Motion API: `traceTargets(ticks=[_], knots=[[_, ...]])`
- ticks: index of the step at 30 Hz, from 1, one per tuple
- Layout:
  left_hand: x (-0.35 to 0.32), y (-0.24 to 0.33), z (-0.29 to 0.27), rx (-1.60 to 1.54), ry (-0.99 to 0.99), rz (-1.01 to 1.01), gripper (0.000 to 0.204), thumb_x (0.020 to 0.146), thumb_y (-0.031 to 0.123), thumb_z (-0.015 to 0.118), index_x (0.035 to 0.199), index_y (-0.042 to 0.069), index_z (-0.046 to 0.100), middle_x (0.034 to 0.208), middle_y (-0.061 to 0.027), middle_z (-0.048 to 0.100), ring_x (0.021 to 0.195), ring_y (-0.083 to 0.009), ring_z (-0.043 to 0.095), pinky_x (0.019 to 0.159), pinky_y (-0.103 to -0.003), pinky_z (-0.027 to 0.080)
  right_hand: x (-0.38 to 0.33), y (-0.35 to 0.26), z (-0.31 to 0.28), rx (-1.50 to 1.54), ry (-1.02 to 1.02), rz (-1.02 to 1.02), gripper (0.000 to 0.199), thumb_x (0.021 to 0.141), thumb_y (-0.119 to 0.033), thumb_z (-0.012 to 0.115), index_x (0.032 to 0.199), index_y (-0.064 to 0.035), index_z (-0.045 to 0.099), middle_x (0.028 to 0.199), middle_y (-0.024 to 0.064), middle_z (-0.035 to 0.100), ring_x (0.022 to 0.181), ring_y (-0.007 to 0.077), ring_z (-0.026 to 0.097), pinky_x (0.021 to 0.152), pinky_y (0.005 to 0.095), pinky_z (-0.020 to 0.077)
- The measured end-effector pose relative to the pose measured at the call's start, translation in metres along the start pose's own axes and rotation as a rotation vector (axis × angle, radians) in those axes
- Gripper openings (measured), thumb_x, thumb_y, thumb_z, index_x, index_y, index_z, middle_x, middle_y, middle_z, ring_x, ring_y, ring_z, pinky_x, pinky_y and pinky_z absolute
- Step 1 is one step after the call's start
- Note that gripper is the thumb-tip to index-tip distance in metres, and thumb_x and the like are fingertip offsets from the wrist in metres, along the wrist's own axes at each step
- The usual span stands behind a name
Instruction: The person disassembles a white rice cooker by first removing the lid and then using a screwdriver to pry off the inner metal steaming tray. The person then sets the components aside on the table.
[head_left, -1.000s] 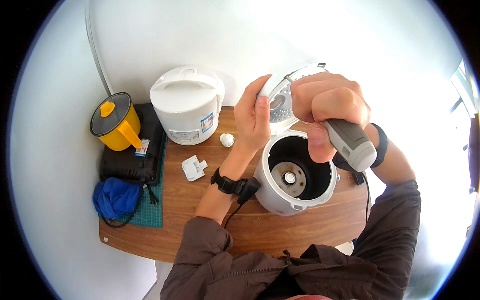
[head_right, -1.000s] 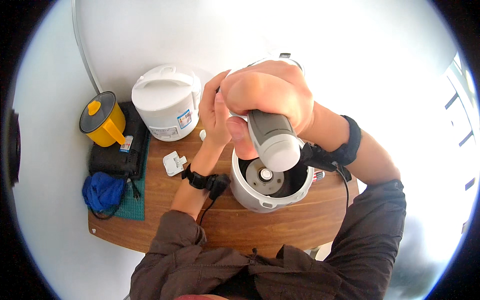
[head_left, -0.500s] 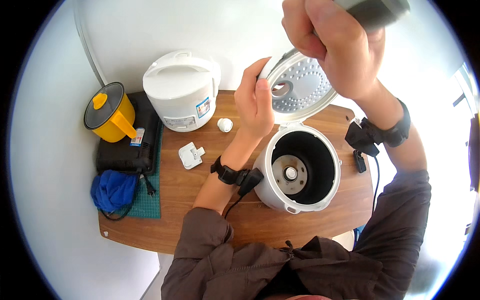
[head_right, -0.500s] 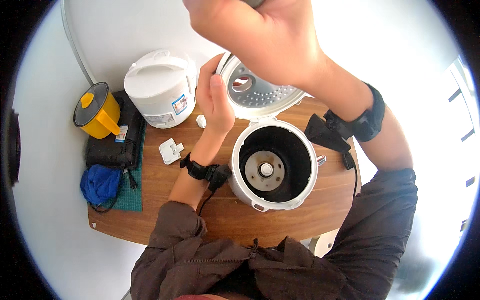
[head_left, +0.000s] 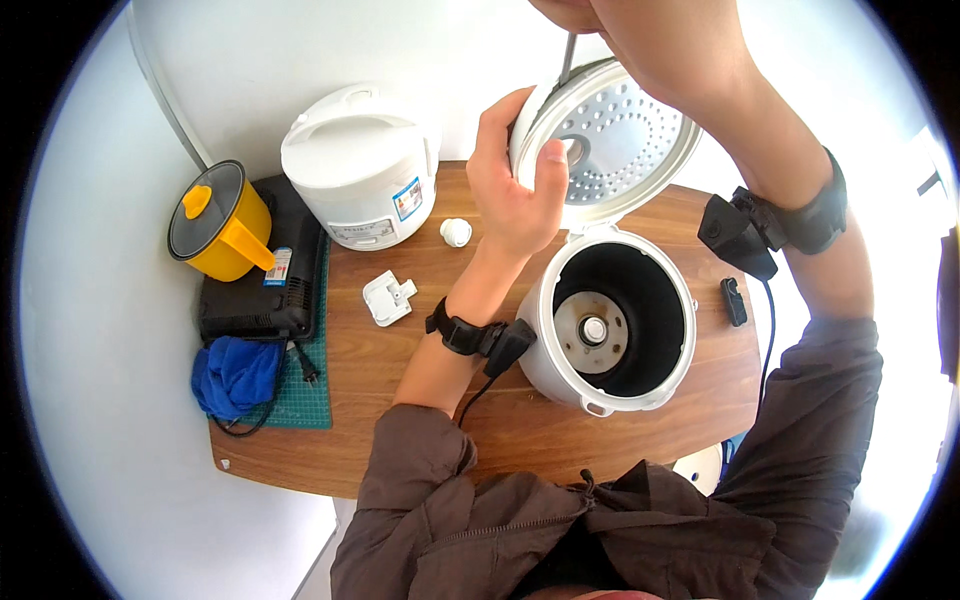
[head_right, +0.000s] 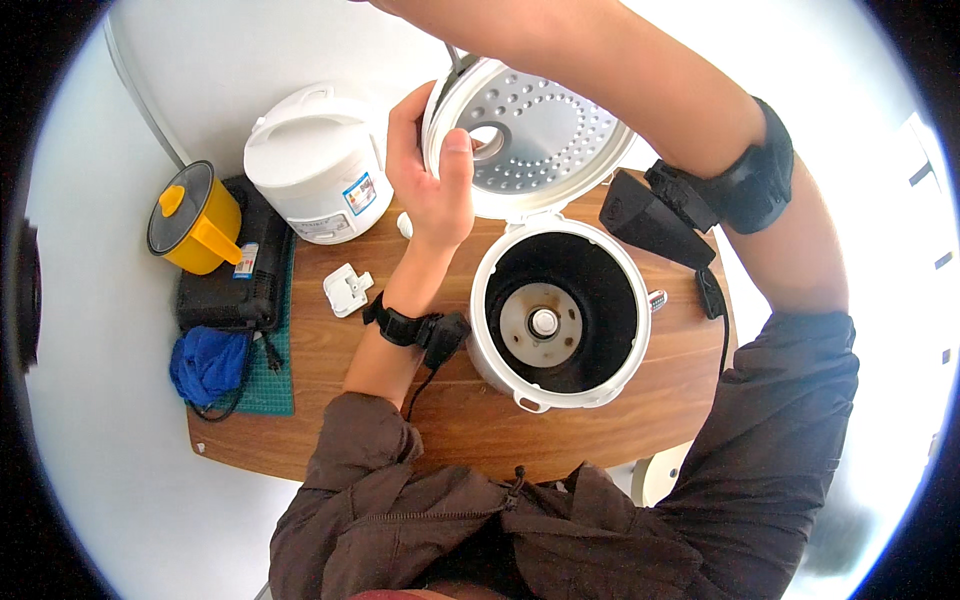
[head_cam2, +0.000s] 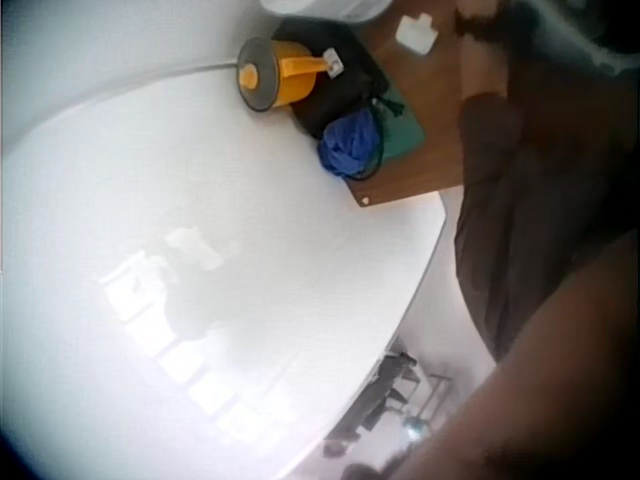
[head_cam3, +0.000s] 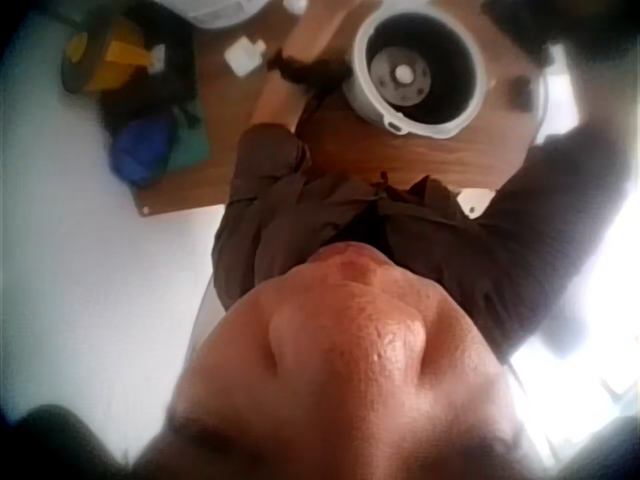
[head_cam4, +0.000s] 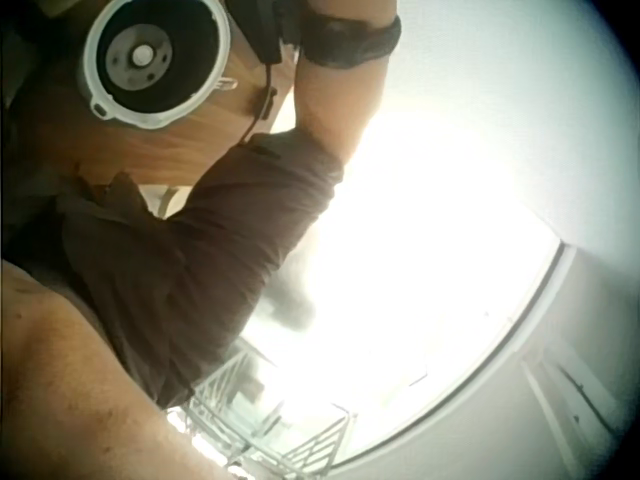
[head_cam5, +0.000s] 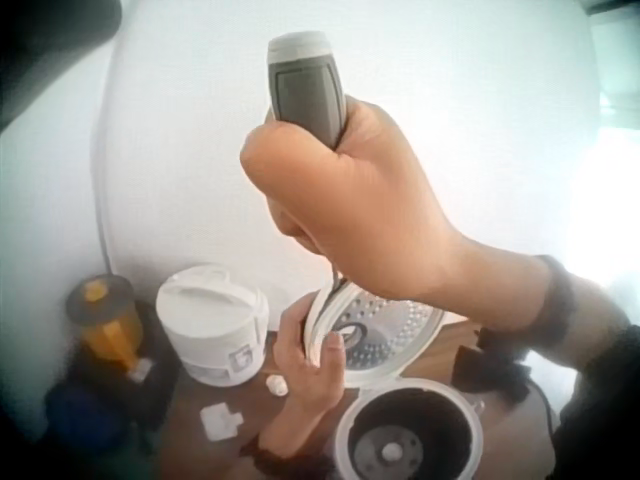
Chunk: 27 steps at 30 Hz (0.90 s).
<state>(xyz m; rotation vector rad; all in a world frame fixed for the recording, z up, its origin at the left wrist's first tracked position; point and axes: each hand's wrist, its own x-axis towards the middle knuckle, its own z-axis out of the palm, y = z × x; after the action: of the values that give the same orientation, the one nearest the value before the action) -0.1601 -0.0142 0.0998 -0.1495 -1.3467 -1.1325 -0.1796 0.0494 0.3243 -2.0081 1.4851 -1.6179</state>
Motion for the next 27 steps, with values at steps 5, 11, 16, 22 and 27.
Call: traceTargets(ticks=[5, 11, 16, 22, 27], knots=[[0.004, 0.001, 0.002, 0.052, 0.008, 0.108, 0.044, 0.095, 0.014, 0.064, 0.132, -0.006, 0.052, 0.113, -0.0124, 0.062, 0.094, -0.0141, 0.060, 0.085, -0.028, 0.051, 0.004, 0.004, -0.002, -0.050, -0.002, -0.005, 0.029, 0.091, -0.025, 0.056, 0.067, -0.0089, 0.053, 0.059, 0.0000, 0.053, 0.051, 0.0074, 0.046, 0.048, 0.0269, 0.0394], [0.001, 0.006, 0.004, 0.075, -0.001, -0.014, 0.045, 0.089, 0.005, 0.065, 0.131, -0.006, 0.052, 0.115, -0.0131, 0.061, 0.100, -0.0158, 0.061, 0.089, -0.030, 0.051, 0.001, -0.011, 0.001, -0.115, 0.029, 0.048, 0.033, 0.091, -0.027, 0.054, 0.064, -0.0094, 0.051, 0.057, 0.0000, 0.050, 0.050, 0.0079, 0.044, 0.048, 0.0278, 0.0375], [0.003, 0.008, 0.006, 0.113, 0.012, 0.062, 0.043, 0.089, 0.002, 0.064, 0.130, -0.006, 0.053, 0.109, -0.0145, 0.066, 0.092, -0.0175, 0.065, 0.083, -0.030, 0.053, 0.005, -0.002, 0.001, -0.146, 0.049, 0.079, 0.034, 0.091, -0.026, 0.053, 0.061, -0.0101, 0.050, 0.056, 0.0004, 0.049, 0.048, 0.0085, 0.041, 0.046, 0.0286, 0.0353], [0.002, 0.001, 0.007, 0.123, 0.022, 0.130, 0.042, 0.088, 0.002, 0.064, 0.129, -0.006, 0.053, 0.105, -0.0151, 0.068, 0.089, -0.0180, 0.067, 0.080, -0.030, 0.054, 0.002, -0.014, -0.004, -0.100, 0.000, 0.129, 0.034, 0.091, -0.026, 0.053, 0.060, -0.0111, 0.051, 0.055, 0.0008, 0.049, 0.047, 0.0089, 0.041, 0.046, 0.0291, 0.0353], [0.002, 0.005, 0.006, 0.106, 0.014, 0.026, 0.041, 0.089, 0.003, 0.064, 0.128, -0.006, 0.053, 0.105, -0.0150, 0.068, 0.089, -0.0181, 0.066, 0.080, -0.031, 0.054, -0.007, -0.008, 0.006, -0.203, 0.112, 0.052, 0.025, 0.089, -0.021, 0.057, 0.068, -0.0096, 0.052, 0.059, 0.0008, 0.053, 0.049, 0.0083, 0.044, 0.048, 0.0283, 0.0382]])
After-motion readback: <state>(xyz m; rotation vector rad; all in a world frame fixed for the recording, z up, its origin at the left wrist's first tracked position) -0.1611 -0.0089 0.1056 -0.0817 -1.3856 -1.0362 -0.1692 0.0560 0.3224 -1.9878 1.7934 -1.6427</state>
